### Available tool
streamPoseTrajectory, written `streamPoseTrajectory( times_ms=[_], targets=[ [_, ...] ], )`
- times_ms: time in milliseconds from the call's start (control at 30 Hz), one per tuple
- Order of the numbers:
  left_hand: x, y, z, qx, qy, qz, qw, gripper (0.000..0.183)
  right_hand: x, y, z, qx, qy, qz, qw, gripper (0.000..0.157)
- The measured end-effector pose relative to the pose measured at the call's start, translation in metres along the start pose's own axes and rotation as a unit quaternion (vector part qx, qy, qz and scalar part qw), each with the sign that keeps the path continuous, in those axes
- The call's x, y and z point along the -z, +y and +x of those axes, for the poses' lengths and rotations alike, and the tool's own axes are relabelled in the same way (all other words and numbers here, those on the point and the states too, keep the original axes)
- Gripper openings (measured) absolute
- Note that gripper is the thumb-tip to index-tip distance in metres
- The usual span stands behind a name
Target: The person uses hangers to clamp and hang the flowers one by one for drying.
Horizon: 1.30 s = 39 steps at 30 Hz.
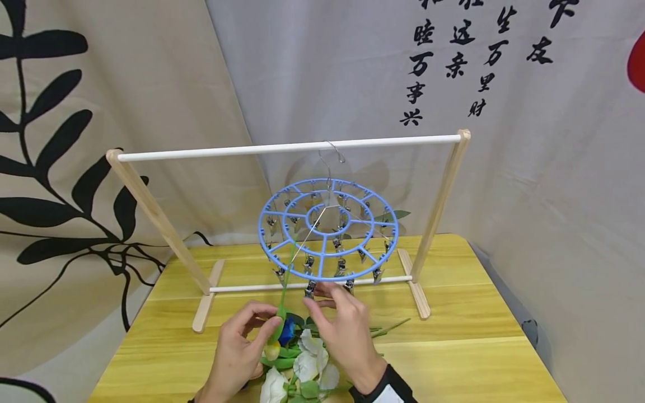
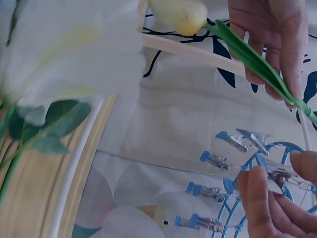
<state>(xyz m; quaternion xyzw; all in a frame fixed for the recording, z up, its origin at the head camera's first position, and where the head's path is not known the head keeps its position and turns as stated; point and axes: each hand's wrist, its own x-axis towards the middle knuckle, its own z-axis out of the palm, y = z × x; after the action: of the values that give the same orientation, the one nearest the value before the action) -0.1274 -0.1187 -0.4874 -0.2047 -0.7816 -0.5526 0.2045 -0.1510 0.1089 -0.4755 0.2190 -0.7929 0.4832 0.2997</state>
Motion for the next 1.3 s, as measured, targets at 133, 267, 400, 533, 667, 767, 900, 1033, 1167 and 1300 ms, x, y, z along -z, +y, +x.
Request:
streamPoseTrajectory(
  times_ms=[133, 267, 400, 533, 667, 767, 900, 1033, 1167, 1300],
  targets=[
    [-0.002, 0.001, 0.0, 0.043, 0.014, -0.018, 0.9988, 0.02, -0.007, -0.003, 0.002, -0.034, 0.017, 0.006, 0.999, 0.03],
    [-0.004, 0.003, 0.002, 0.095, 0.029, -0.039, 0.9943, 0.02, -0.008, -0.005, 0.005, -0.082, 0.025, 0.042, 0.995, 0.026],
    [-0.007, 0.005, 0.004, 0.129, 0.044, -0.076, 0.9878, 0.017, -0.006, -0.009, 0.008, -0.148, 0.026, 0.099, 0.984, 0.024],
    [-0.009, 0.006, 0.006, 0.138, 0.053, -0.106, 0.9834, 0.015, -0.002, -0.012, 0.012, -0.198, 0.026, 0.122, 0.972, 0.022],
    [-0.01, 0.006, 0.008, 0.139, 0.052, -0.133, 0.98, 0.014, 0.001, -0.014, 0.016, -0.227, 0.021, 0.146, 0.963, 0.02],
    [-0.01, 0.006, 0.008, 0.148, 0.05, -0.153, 0.9758, 0.015, 0.002, -0.015, 0.018, -0.246, 0.012, 0.176, 0.953, 0.02],
    [-0.012, 0.006, 0.008, 0.159, 0.049, -0.166, 0.972, 0.016, 0.002, -0.015, 0.02, -0.257, -0.001, 0.204, 0.944, 0.022],
    [-0.015, 0.006, 0.008, 0.16, 0.045, -0.171, 0.9711, 0.015, 0.003, -0.014, 0.019, -0.239, -0.003, 0.217, 0.947, 0.02],
    [-0.019, 0.005, 0.008, 0.166, 0.04, -0.178, 0.969, 0.016, 0.001, -0.012, 0.018, -0.206, 0.013, 0.214, 0.955, 0.015],
    [-0.022, 0.004, 0.007, 0.182, 0.038, -0.194, 0.9632, 0.016, 0.0, -0.012, 0.019, -0.183, 0.04, 0.221, 0.957, 0.011]
  ],
)
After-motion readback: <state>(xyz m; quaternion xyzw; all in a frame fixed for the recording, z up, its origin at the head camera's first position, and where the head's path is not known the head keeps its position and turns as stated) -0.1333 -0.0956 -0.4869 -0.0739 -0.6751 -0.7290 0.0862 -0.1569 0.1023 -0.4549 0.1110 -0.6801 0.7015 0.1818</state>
